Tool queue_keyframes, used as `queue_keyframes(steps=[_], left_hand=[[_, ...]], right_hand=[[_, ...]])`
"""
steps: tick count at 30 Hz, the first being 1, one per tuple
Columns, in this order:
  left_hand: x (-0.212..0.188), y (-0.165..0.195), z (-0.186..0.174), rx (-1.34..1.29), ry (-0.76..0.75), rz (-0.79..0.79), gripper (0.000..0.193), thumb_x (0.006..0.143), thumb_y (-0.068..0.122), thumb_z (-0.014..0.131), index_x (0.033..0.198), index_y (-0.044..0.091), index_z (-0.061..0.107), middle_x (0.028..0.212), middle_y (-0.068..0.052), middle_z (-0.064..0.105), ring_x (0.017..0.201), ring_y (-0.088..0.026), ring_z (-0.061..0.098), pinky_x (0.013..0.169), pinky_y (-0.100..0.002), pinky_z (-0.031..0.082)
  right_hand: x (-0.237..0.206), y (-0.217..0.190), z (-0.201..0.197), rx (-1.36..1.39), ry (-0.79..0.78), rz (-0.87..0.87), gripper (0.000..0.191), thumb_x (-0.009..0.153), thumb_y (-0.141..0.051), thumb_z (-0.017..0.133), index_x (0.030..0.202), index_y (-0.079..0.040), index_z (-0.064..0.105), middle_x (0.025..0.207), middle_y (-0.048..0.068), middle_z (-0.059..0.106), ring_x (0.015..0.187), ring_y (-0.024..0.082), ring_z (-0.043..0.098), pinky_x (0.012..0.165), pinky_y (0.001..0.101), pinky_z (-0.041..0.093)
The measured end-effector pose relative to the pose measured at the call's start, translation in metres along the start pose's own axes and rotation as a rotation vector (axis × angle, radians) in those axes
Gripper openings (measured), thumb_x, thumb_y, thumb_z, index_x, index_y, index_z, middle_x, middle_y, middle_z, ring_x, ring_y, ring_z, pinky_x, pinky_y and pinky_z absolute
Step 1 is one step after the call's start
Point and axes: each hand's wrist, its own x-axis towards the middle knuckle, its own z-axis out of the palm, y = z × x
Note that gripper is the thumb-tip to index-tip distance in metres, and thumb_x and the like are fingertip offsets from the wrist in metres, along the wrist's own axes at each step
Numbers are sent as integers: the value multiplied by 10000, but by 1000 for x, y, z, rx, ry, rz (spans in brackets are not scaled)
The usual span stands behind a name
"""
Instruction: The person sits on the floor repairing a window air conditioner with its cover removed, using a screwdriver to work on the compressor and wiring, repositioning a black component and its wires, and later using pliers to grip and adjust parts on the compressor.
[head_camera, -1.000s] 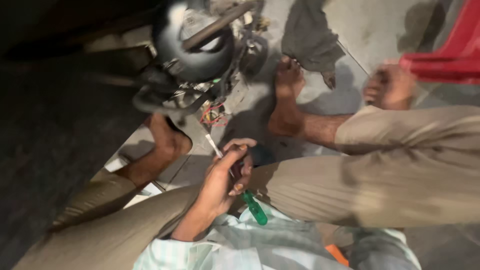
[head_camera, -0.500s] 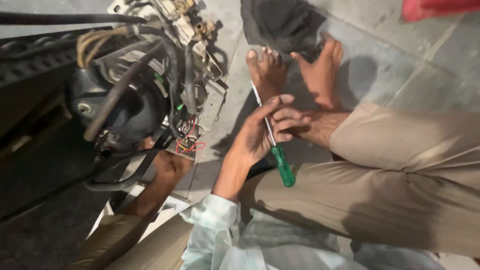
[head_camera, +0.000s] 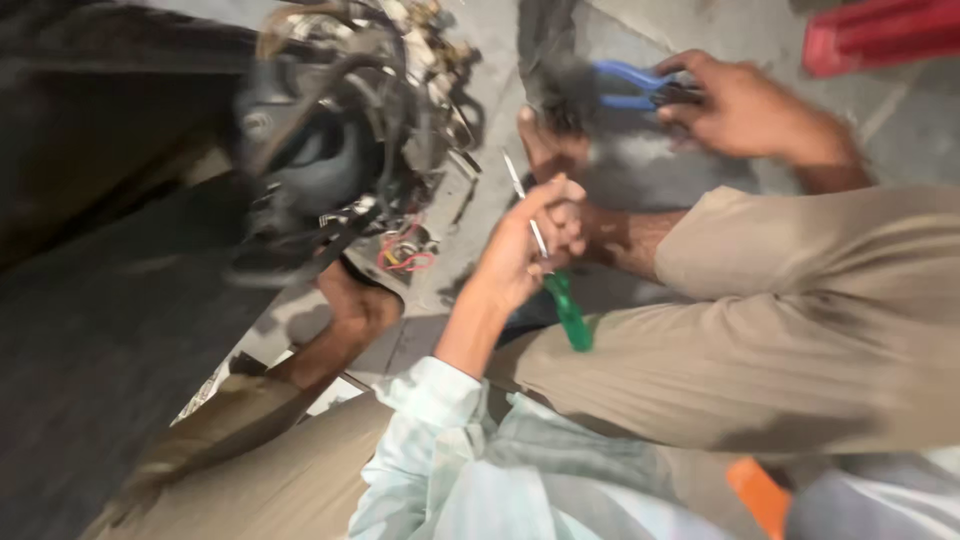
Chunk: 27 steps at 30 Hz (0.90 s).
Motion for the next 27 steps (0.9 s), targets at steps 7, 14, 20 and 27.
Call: queue_keyframes(steps=[7,14,20,27], left_hand=[[-64,21,38,-79,-212,224,260,1080,318,548,970,84,576,650,4,478,479,-96,372,430,-252,244],[-190,44,66,-24,-150,546,309,1079,325,535,868,100,517,541,31,316,433,-92,290,411,-261,197],[-258,78,72,296,-124,632,308,1081,331,508,907,78,527,568,35,324,430,-88,285,399,-277,207],[-263,124,60,260,73,760,300,1057,366,487,908,109,529,551,47,338,423,-82,309,390,-270,220]], right_hand=[[-53,-107,-153,-59,-98,15,531,1005,-210,634,1523,-100,592,1086,173,767,986,321,743,808,475,594],[-96,-209,-168,229,9,-702,301,948,-29,518,1213,70,620,1181,188,744,1195,249,686,1075,390,473],[-135,-309,-89,533,-1,-778,311,933,-158,718,1186,18,672,1027,117,763,973,173,763,873,337,615],[-112,-387,-77,705,222,-721,319,984,-217,715,1241,-29,716,1051,46,773,952,99,693,824,275,556]])
